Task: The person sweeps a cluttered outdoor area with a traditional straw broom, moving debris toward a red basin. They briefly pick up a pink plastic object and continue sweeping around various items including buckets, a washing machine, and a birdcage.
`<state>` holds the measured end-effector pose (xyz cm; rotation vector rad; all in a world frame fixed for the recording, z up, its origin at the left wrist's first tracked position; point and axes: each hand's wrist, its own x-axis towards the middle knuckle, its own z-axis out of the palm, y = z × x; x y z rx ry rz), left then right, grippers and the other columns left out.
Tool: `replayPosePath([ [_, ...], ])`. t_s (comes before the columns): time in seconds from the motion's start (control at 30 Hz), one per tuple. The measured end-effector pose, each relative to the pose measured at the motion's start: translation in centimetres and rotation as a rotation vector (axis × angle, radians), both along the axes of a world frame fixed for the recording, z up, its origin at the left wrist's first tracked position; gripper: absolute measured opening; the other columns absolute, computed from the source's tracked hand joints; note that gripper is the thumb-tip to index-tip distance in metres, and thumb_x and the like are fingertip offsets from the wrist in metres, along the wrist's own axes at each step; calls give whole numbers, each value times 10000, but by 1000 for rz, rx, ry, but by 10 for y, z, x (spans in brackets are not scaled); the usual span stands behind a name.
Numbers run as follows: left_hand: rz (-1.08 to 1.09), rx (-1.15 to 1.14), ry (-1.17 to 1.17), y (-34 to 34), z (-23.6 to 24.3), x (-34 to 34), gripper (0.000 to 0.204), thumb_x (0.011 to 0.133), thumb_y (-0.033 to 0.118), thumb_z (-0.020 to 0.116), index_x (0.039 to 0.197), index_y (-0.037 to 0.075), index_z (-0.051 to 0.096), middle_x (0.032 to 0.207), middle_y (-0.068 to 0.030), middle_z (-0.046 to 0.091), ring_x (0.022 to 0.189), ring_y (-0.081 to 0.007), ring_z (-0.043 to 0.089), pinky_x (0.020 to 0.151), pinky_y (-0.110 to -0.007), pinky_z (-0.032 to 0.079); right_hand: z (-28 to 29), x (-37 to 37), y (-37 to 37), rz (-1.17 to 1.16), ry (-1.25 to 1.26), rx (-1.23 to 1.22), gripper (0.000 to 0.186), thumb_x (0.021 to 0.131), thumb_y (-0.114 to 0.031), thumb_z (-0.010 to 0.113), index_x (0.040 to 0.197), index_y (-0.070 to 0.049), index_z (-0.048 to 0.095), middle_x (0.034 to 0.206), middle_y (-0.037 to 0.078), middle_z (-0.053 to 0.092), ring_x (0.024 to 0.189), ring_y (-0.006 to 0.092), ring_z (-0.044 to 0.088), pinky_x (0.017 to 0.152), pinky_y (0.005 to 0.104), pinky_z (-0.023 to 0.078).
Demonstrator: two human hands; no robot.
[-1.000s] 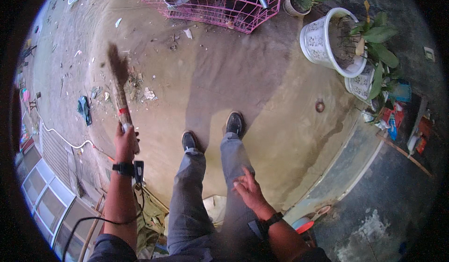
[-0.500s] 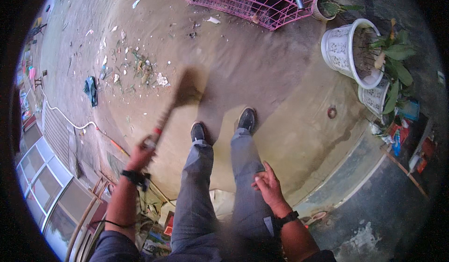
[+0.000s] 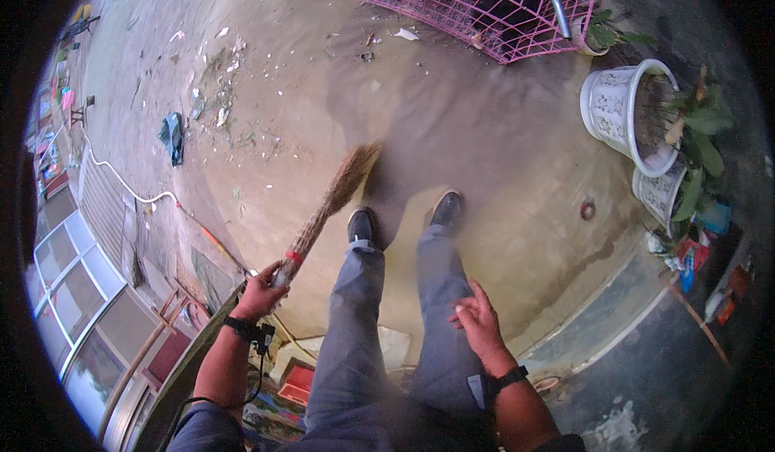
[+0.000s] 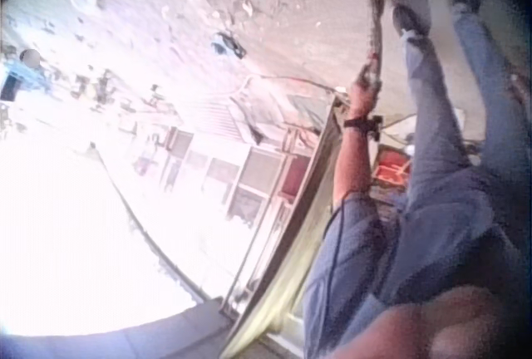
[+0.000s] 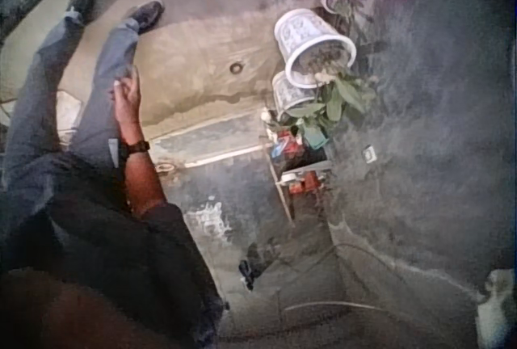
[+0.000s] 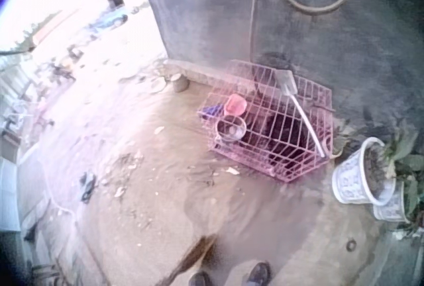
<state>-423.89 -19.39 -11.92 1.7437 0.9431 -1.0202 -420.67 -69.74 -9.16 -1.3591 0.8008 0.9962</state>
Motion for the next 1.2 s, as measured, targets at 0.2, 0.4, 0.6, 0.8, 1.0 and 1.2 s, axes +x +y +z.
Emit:
replayPosePath([
  [0.2,160,346,-110,107,-26,54,675,873,85,662,1500,57,413,829,-76,646,620,-137,607,521,-291,507,-3,1,3,41,-17,-34,667,981,-82,548,1567,-77,230,1088,122,635,816,168,671,699,280,547],
  [0.4,290,282,-252,50,13,92,678,928,135,655,1533,66,356,921,-93,627,698,-165,650,546,-304,539,1,7,6,-3,-19,-20,664,989,-88,546,1567,-72,220,1086,117,634,822,164,668,697,278,542],
  [0.6,281,-272,-31,-117,26,112,726,912,57,665,1548,44,315,1072,-127,650,831,-173,673,662,-314,575,16,37,-9,-17,-89,-17,659,993,-116,548,1564,-63,224,1085,122,644,820,171,672,698,282,547],
  [0.8,163,-558,12,-242,-14,175,701,924,144,669,1533,28,341,1055,-92,661,778,-147,656,647,-303,547,23,79,-47,-7,-190,-162,633,1007,-203,540,1567,-108,259,1089,128,654,833,180,677,714,287,556],
  [1.0,184,-560,-52,-248,-81,271,673,925,107,643,1524,12,351,1021,-120,670,769,-176,668,645,-331,557,14,108,-34,-142,-166,-260,643,982,-114,568,1554,-78,276,1059,104,646,811,172,667,689,287,556],
  [1.2,490,-316,-180,-88,-76,345,693,918,85,640,1533,31,326,1001,-122,665,754,-210,681,599,-333,558,5,155,48,-168,-73,-223,652,989,-111,569,1559,-64,256,1066,116,654,817,166,669,689,282,551],
])
